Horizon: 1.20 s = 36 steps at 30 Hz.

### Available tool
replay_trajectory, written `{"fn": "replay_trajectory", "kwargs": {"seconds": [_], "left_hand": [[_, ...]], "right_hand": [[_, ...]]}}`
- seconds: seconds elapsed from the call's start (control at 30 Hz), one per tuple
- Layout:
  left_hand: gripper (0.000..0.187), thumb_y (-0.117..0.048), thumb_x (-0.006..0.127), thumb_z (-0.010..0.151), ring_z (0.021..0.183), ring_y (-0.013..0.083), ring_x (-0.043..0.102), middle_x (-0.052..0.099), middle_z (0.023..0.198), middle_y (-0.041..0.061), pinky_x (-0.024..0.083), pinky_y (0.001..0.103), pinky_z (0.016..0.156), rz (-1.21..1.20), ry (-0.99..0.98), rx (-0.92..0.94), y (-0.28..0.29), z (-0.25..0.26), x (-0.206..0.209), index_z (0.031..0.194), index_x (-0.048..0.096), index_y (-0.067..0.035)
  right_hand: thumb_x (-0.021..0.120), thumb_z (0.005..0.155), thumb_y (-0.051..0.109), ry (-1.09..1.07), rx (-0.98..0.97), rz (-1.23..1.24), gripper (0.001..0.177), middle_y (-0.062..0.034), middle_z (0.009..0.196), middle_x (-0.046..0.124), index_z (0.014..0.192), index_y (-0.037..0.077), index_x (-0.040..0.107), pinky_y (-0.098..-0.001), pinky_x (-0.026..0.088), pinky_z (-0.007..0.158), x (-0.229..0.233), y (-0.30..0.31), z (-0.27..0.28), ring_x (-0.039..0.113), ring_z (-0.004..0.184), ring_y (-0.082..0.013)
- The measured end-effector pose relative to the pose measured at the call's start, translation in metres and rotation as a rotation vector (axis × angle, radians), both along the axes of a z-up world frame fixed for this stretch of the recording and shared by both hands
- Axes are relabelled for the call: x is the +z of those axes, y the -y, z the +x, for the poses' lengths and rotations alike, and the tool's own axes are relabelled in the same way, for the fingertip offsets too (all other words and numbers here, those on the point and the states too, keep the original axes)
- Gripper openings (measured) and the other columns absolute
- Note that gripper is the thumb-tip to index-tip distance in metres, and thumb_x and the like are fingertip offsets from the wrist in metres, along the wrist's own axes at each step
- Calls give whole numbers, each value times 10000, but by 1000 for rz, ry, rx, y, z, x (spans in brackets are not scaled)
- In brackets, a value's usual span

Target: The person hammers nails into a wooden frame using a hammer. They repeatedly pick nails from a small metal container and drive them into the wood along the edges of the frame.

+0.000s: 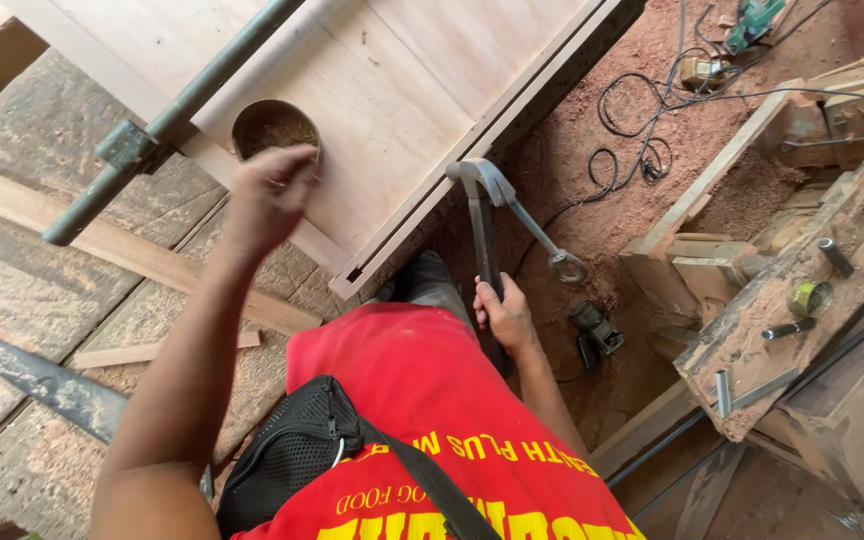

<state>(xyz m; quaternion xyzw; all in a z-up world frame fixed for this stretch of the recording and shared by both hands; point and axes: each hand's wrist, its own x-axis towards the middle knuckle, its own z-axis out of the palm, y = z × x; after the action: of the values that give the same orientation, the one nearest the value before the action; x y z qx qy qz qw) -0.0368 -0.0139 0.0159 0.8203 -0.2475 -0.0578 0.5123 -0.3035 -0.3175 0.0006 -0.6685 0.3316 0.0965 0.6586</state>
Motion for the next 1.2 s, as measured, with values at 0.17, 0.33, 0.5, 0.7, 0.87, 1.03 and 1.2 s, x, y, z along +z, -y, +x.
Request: {"fn": "replay_trajectory", "kwargs": {"seconds": [0.17,0.33,0.5,0.7,0.87,1.03,1.2], "left_hand": [[131,-93,690,994,870,220,735,752,1057,148,655,307,754,7,-145,-15,27,-51,-19,1084,779,-59],[143,-99,691,971,832,254,730,777,962,136,601,381,720,105,59,31,34,-73,-41,1084,774,-74],[168,-203,721,975,803,214,765,790,933,108,604,358,728,66,-138,89,66,-64,-40,1083,755,-79],[175,-161,679,962,870,186,785,805,1018,108,617,325,796,0,-299,-15,95,-45,-60,1089,776,-89],[270,-181,666,963,932,197,774,792,1060,105,601,333,848,-55,-277,-5,112,-39,-45,1211,706,-84],[189,-258,686,951,887,188,786,799,996,64,612,334,807,31,-354,46,124,-41,-44,1090,776,-167],[132,-258,716,931,812,266,738,777,872,81,554,396,765,63,-13,120,126,-52,-59,992,796,-172]], "right_hand": [[615,1014,270,5,63,-34,254,-7,771,602,1123,43,594,-267,483,535,-5,2,-2,560,614,-85],[604,1024,281,0,53,18,270,-7,772,594,1139,38,576,-260,482,541,-3,2,-3,552,615,-81],[598,1020,313,-9,42,44,304,-8,770,590,1151,40,572,-260,480,540,3,0,2,550,614,-79],[606,1013,315,-10,44,29,313,-5,777,594,1152,37,574,-257,487,546,-2,2,1,552,618,-76],[617,1005,318,-2,23,76,311,-2,771,593,1146,43,580,-258,484,541,-3,4,1,551,615,-74],[626,1007,329,-1,43,67,308,0,776,595,1122,46,585,-262,494,547,-4,8,0,560,625,-73],[631,995,334,-31,54,44,300,5,770,597,1109,58,600,-261,494,548,0,8,1,561,626,-69]]}}
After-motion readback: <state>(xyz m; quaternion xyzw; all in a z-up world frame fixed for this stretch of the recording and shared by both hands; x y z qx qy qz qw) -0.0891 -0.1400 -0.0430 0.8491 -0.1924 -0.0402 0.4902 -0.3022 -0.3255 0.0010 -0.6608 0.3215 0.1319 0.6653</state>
